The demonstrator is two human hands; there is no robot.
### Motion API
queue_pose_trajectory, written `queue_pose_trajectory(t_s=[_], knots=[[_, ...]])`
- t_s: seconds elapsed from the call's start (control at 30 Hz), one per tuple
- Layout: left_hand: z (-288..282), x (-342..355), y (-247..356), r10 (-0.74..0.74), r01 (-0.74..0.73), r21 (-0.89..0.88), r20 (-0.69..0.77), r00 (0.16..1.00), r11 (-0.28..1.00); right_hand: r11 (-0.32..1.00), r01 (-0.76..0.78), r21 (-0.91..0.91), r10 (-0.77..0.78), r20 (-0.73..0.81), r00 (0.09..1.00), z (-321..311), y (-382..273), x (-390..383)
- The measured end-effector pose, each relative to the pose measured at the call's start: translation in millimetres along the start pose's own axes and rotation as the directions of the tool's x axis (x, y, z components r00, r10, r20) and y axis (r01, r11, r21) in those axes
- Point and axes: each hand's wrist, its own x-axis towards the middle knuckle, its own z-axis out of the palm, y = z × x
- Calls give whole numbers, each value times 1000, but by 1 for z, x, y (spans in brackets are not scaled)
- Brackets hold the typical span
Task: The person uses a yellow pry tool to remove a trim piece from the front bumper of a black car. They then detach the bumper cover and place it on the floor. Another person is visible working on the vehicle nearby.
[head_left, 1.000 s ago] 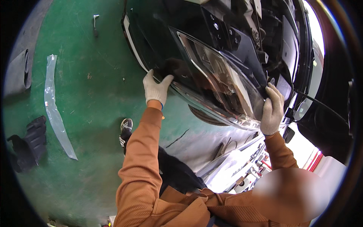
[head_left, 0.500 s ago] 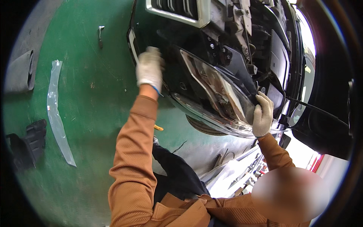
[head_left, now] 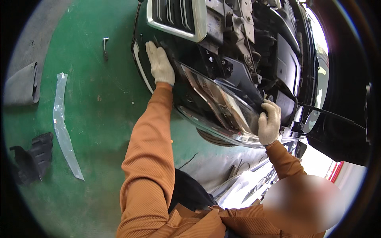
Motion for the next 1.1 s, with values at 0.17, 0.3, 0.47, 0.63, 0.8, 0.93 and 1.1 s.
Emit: queue_pose_trajectory(t_s=[0.17,0.3,0.47,0.63,0.8,0.93,1.1], knots=[[-47,-1,-1,116,-117,5,-188,975,993,999,-22,-24,22,-5,1000,5,4,-4],[9,-61,-13,-122,107,-74,-247,961,991,1000,3,-23,-2,18,1000,7,-3,5],[-10,-91,-6,-147,143,135,20,989,981,996,-18,-83,24,65,998,6,3,-1],[-41,-156,7,-218,158,212,298,929,964,999,-17,-50,19,32,999,8,5,-6],[-56,-143,30,-252,73,403,410,877,912,997,-27,-74,30,35,999,11,5,-10],[-58,-134,36,-232,27,452,405,884,892,1000,10,-19,-10,29,1000,9,-1,-5],[-72,-134,24,-145,-63,496,369,918,866,997,28,-67,-26,31,999,12,9,-9]])
